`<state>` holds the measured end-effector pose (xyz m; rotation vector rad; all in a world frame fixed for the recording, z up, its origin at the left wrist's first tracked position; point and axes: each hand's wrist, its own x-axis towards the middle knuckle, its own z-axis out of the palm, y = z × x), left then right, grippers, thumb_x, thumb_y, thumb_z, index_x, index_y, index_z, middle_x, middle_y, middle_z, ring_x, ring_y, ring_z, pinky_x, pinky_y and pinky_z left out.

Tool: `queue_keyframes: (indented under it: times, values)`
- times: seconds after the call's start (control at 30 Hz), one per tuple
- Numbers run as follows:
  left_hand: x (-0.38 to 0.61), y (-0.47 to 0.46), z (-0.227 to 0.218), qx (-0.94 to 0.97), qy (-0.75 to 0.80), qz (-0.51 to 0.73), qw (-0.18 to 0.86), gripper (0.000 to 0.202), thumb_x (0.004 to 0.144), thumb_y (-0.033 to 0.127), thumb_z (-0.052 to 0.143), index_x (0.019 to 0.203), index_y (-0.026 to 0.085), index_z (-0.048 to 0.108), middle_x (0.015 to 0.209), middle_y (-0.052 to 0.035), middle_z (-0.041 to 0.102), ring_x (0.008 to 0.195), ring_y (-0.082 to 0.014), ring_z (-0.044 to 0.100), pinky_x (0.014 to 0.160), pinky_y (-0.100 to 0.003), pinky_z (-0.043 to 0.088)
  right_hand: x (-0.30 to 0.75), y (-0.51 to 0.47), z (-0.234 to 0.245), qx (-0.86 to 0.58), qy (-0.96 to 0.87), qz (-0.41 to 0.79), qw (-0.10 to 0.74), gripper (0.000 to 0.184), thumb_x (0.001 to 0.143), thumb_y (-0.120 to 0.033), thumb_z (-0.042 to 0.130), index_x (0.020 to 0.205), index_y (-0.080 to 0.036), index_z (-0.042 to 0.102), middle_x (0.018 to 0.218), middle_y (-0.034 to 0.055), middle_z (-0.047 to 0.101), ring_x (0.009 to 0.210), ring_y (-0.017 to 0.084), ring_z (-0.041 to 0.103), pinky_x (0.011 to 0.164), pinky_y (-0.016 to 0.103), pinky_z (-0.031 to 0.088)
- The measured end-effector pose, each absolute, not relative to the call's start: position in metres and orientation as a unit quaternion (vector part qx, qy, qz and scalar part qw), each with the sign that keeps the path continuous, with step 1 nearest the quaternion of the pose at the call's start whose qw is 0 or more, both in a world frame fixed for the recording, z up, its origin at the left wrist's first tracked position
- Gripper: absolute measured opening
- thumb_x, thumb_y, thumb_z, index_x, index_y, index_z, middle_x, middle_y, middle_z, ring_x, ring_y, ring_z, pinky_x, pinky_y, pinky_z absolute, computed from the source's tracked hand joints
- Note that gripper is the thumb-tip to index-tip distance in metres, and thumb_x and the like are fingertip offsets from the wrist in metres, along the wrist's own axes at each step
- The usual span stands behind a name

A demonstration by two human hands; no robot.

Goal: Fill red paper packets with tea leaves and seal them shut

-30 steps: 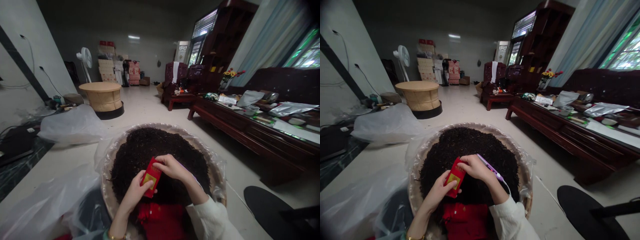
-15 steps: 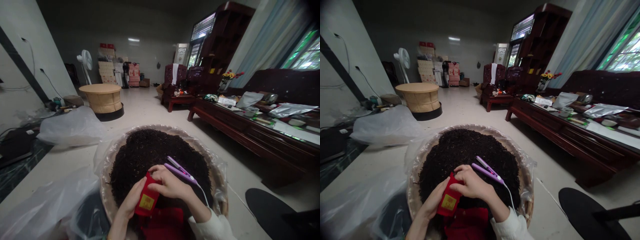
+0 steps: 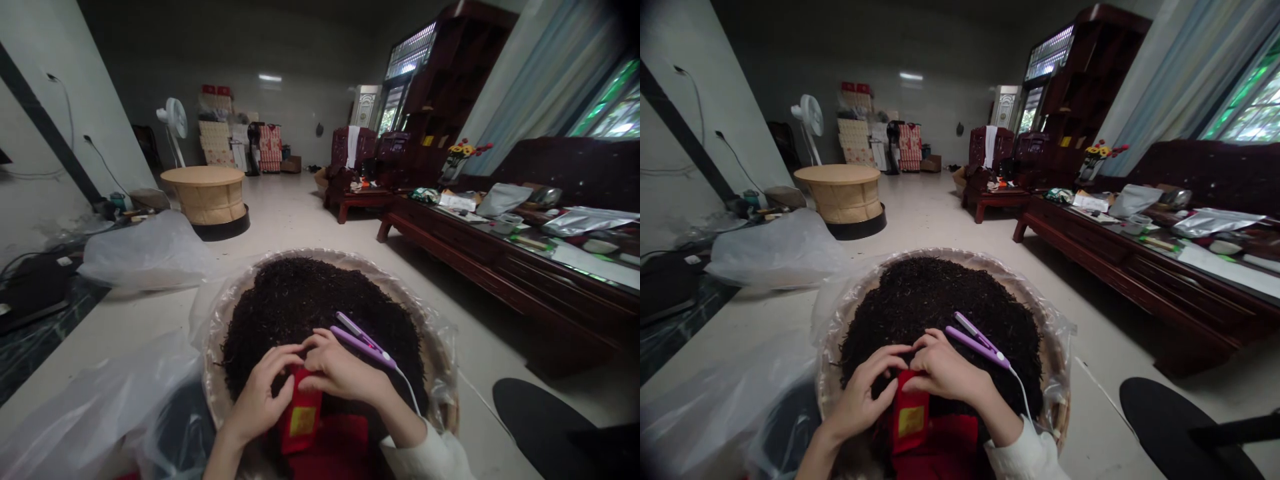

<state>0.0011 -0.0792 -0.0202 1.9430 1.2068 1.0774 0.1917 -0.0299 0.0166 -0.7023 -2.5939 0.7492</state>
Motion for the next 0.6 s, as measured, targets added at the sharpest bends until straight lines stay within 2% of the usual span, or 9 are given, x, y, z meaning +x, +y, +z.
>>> queue_keyframes:
  times: [0.1, 0.27, 0.37, 0.43, 0.5, 0.53, 0.6]
  values:
    - [-0.008, -0.078, -0.016, 0.749, 0.464, 0.377, 0.285, 0.011, 0.077, 0.020, 0.057, 0.081, 0.023, 0.067, 0.115, -0.0091, 0.066, 0.102, -0.0221, 0.061, 0.076, -0.030, 0.052, 0.190, -0.025, 0.007, -0.259, -0.905, 0.279, 0.191, 0.026, 0.081, -0.040, 0.064, 0.063, -0.021, 0.064, 0.063, 0.0005, 0.063, 0.092, 0.020, 0.058, 0.102, 0.044, 0.028]
    - [-0.009, -0.075, -0.021, 0.744, 0.445, 0.375, 0.329, 0.009, 0.076, 0.020, 0.061, 0.069, 0.021, 0.065, 0.093, -0.0069, 0.071, 0.081, -0.0184, 0.065, 0.071, -0.028, 0.050, 0.189, -0.023, -0.007, -0.294, -0.874, 0.324, 0.210, 0.029, 0.071, -0.044, 0.073, 0.060, -0.019, 0.065, 0.069, 0.0022, 0.063, 0.084, 0.019, 0.059, 0.085, 0.034, 0.042]
    - [-0.005, -0.075, -0.022, 0.741, 0.437, 0.386, 0.334, 0.010, 0.078, 0.019, 0.058, 0.069, 0.020, 0.064, 0.085, -0.0055, 0.070, 0.076, -0.0166, 0.064, 0.070, -0.026, 0.048, 0.188, -0.017, -0.007, -0.299, -0.848, 0.369, 0.237, 0.025, 0.074, -0.042, 0.071, 0.063, -0.020, 0.066, 0.072, 0.0028, 0.065, 0.085, 0.020, 0.060, 0.078, 0.031, 0.045]
    - [-0.003, -0.075, -0.022, 0.740, 0.439, 0.388, 0.329, 0.012, 0.079, 0.020, 0.056, 0.069, 0.019, 0.063, 0.078, -0.0040, 0.069, 0.073, -0.0158, 0.063, 0.068, -0.025, 0.047, 0.184, -0.007, -0.005, -0.317, -0.823, 0.381, 0.278, 0.018, 0.082, -0.036, 0.062, 0.075, -0.021, 0.069, 0.080, 0.0038, 0.067, 0.085, 0.019, 0.061, 0.078, 0.031, 0.046]
    - [-0.002, -0.075, -0.023, 0.733, 0.456, 0.383, 0.329, 0.013, 0.079, 0.021, 0.055, 0.069, 0.019, 0.062, 0.070, -0.0021, 0.066, 0.066, -0.0145, 0.060, 0.063, -0.023, 0.045, 0.176, 0.009, -0.005, -0.352, -0.809, 0.350, 0.315, 0.020, 0.088, -0.029, 0.052, 0.096, -0.021, 0.068, 0.096, 0.0068, 0.068, 0.091, 0.019, 0.062, 0.084, 0.034, 0.047]
    - [-0.002, -0.074, -0.024, 0.728, 0.465, 0.379, 0.332, 0.012, 0.079, 0.021, 0.055, 0.069, 0.019, 0.062, 0.067, -0.0013, 0.064, 0.063, -0.0139, 0.059, 0.061, -0.023, 0.044, 0.170, 0.017, -0.005, -0.364, -0.814, 0.324, 0.316, 0.024, 0.088, -0.027, 0.051, 0.106, -0.020, 0.066, 0.106, 0.0089, 0.067, 0.099, 0.021, 0.060, 0.089, 0.036, 0.045]
    - [0.000, -0.074, -0.026, 0.721, 0.477, 0.369, 0.341, 0.009, 0.078, 0.022, 0.057, 0.071, 0.018, 0.062, 0.066, -0.0003, 0.062, 0.060, -0.0129, 0.056, 0.058, -0.022, 0.043, 0.156, 0.034, -0.009, -0.362, -0.847, 0.286, 0.262, 0.041, 0.083, -0.026, 0.059, 0.124, -0.020, 0.056, 0.125, 0.0122, 0.059, 0.116, 0.025, 0.052, 0.099, 0.041, 0.039]
